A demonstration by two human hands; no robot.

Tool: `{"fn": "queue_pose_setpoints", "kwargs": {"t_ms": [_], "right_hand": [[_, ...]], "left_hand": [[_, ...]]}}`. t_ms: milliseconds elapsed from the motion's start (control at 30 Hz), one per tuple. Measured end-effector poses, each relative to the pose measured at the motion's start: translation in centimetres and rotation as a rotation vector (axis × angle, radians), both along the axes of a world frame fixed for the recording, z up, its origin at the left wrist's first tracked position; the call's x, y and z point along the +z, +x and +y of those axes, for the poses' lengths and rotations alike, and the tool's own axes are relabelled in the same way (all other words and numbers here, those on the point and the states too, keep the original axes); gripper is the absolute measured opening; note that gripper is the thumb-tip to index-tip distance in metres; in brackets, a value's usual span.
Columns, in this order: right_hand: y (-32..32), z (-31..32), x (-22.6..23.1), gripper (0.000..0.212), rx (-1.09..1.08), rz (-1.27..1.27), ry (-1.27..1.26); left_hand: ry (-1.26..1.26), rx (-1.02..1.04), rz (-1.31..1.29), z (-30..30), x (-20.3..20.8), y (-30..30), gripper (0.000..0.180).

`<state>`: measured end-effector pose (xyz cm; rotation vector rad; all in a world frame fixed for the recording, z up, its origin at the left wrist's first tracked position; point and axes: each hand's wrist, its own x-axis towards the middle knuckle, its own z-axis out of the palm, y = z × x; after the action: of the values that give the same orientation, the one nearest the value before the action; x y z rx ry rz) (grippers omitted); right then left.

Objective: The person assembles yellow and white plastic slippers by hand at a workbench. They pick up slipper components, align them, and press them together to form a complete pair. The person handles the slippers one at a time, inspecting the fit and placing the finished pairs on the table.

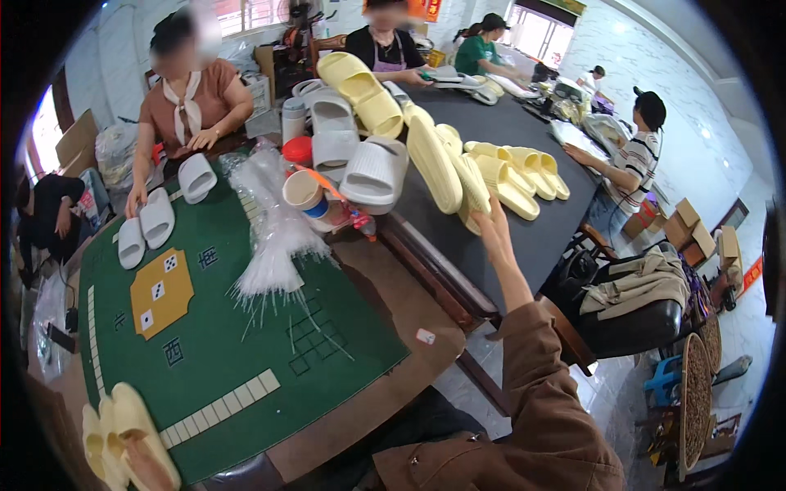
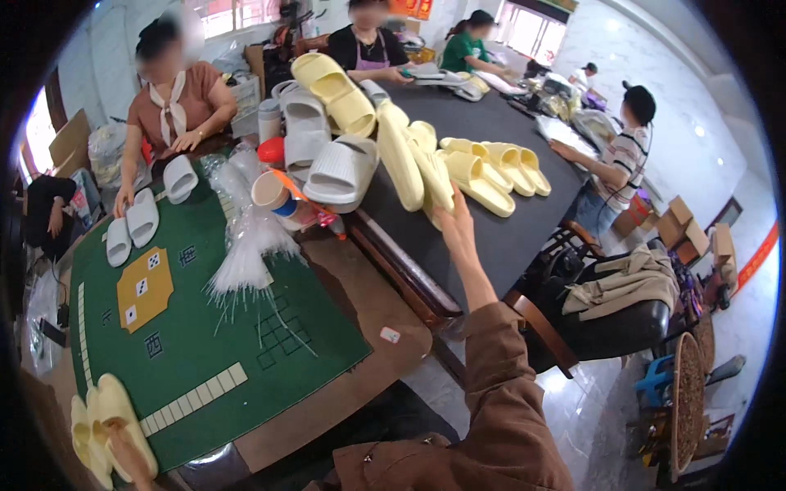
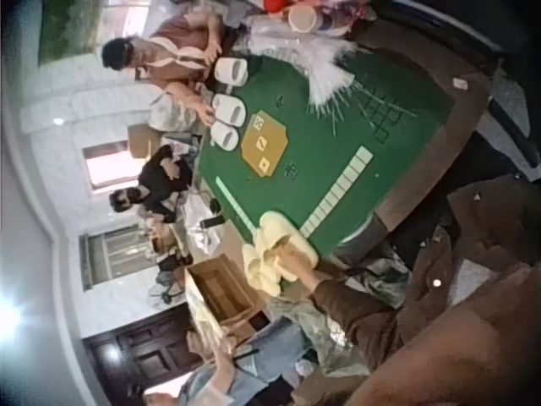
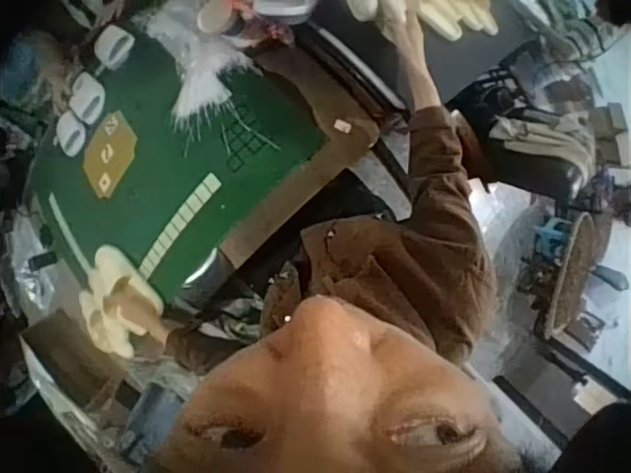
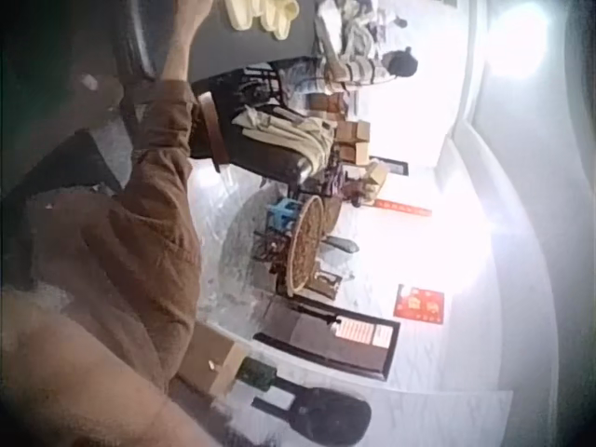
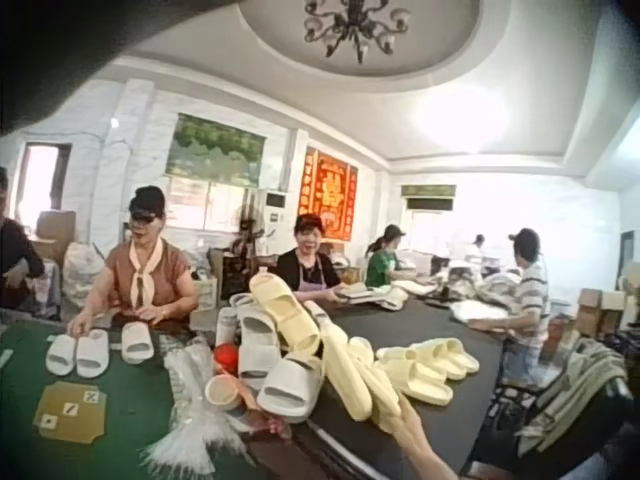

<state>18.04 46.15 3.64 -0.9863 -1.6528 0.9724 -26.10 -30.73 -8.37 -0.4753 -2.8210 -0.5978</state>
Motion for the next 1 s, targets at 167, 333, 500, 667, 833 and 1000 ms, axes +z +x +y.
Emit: {"fn": "queue_pose_setpoints", "kwargs": {"t_ms": [167,333,500,667,833,1000], "right_hand": [[2.9,-7.1,4.1,0.068,0.082,0.169,0.126],[3.8,-12.4,5.9,0.069,0.350,0.115,0.294],[-1.6,-18.9,4.1,0.071,0.761,-0.231,0.550],[-5.3,-25.5,-2.0,0.070,0.806,-0.619,0.879],[-5.1,-28.9,-3.9,0.059,0.787,-0.663,0.947],[-2.3,-27.4,-3.4,0.060,0.828,-0.709,0.911]], "left_hand": [[-1.073,-0.072,0.834,5.8,11.2,4.4,0.022],[-0.442,-0.084,0.433,0.2,7.3,-0.9,0.027],[0.214,-0.155,0.049,4.7,2.6,1.1,0.035],[0.338,-0.428,0.054,23.3,9.5,15.9,0.044],[0.070,-0.671,-0.061,29.1,8.5,21.3,0.099],[-0.090,-0.746,-0.017,29.3,7.1,19.2,0.085]]}}
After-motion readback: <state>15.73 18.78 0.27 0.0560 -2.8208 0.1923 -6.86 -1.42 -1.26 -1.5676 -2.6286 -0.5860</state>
